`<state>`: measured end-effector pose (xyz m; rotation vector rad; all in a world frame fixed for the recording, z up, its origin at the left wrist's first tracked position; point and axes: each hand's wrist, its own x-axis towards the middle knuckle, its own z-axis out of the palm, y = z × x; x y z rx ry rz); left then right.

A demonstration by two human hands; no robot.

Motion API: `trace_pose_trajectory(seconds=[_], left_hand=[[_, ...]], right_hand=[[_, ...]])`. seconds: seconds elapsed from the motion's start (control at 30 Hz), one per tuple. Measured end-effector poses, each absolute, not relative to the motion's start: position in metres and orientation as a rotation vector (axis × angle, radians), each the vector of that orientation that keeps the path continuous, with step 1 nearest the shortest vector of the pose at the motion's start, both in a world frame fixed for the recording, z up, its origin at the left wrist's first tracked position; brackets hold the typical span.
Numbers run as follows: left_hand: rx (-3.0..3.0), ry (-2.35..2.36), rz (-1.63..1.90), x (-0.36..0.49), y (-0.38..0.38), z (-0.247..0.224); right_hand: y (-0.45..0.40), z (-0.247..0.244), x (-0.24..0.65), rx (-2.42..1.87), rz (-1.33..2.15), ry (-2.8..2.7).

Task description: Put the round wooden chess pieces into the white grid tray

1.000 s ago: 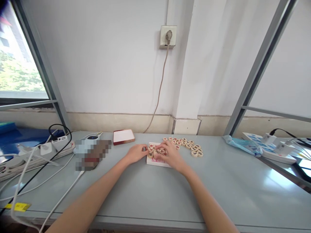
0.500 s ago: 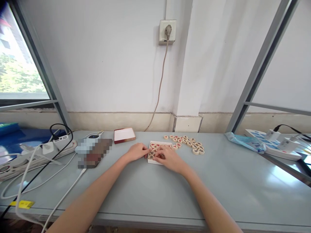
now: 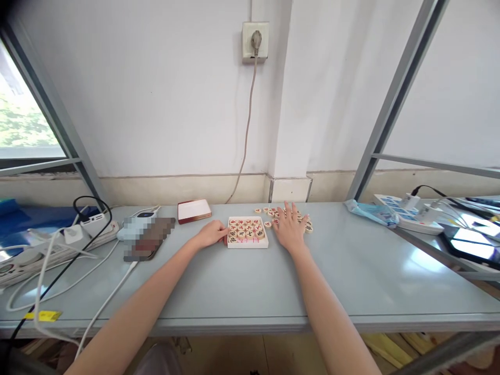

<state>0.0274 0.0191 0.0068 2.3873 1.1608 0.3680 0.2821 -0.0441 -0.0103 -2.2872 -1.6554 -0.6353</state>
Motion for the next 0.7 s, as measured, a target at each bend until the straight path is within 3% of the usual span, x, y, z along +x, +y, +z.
trace_pose_trajectory(seconds=[0.3, 0.7], left_hand=[[2.358, 1.180, 0.405, 0.025, 0.021, 0.008], [2.358, 1.141, 0.400, 0.024, 0.024, 0.005]], right_hand=[[-0.042, -0.012, 0.299, -2.458, -0.540, -1.565], [-0.050, 0.004, 0.287, -2.308, -0.579, -1.638]])
